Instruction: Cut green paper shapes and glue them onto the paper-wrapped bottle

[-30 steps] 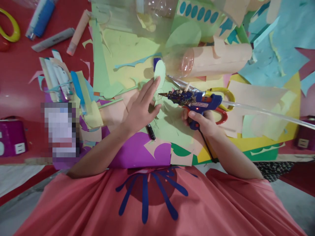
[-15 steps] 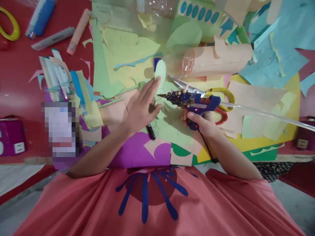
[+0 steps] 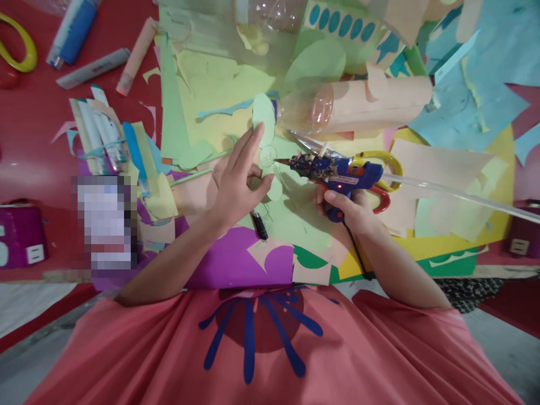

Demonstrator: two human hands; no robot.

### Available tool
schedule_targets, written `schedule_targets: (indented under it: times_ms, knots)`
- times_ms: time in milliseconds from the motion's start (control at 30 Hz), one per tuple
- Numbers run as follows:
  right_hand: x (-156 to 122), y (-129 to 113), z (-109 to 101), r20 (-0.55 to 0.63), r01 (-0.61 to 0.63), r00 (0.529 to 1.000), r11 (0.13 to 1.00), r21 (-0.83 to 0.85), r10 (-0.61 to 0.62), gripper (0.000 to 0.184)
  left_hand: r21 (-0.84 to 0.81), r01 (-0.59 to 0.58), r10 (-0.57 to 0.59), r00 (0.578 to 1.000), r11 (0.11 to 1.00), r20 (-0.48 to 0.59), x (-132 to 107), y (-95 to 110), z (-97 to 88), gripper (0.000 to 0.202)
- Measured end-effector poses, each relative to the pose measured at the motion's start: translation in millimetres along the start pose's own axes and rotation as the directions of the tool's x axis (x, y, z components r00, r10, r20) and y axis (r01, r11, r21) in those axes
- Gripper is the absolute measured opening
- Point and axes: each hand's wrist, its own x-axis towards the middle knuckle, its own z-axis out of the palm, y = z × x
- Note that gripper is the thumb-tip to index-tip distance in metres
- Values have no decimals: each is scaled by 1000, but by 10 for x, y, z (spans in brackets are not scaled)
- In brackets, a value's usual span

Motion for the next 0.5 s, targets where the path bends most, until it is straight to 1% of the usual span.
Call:
schedule_targets:
  times_ms: [100, 200, 267, 333, 367, 400, 433, 467, 500]
  knots:
    - [-13, -63, -3, -40, 45, 998, 997, 59, -43, 47, -49, -6, 3, 998, 999, -57, -2, -8, 10, 66]
    - [-82, -162, -81, -124, 88, 990, 982, 165, -68, 38, -63, -18, 13, 997, 998, -72, -9, -40, 31, 66]
    - [-165, -215, -213, -178, 83, 983, 967, 242, -40, 30, -51, 3, -6, 998, 999, -59, -16, -62, 39, 65]
    - [-259, -226, -413, -217, 27, 976, 963, 269, 33, 25, -33, 13, -14, 999, 999, -44, -22, -79, 39, 66]
    - [-302, -212, -531, -260, 13, 964, 965, 262, 58, 24, -23, 13, -14, 999, 1000, -37, -23, -86, 38, 67]
    - [-340, -184, -657, -353, 10, 932, 971, 238, 77, 22, -14, 12, -12, 999, 1000, -35, -24, -92, 36, 68]
    - [-370, -145, -784, -514, 41, 854, 976, 214, 77, 19, -5, 10, -10, 999, 1000, -33, -23, -98, 36, 68]
    - [-392, -98, -909, -635, 53, 769, 982, 182, 76, 19, 1, 7, -7, 999, 1000, -34, -22, -103, 36, 69]
    - [-403, -44, -1027, -703, 36, 707, 987, 154, 84, 19, 4, 4, -4, 999, 1000, -35, -21, -109, 38, 69]
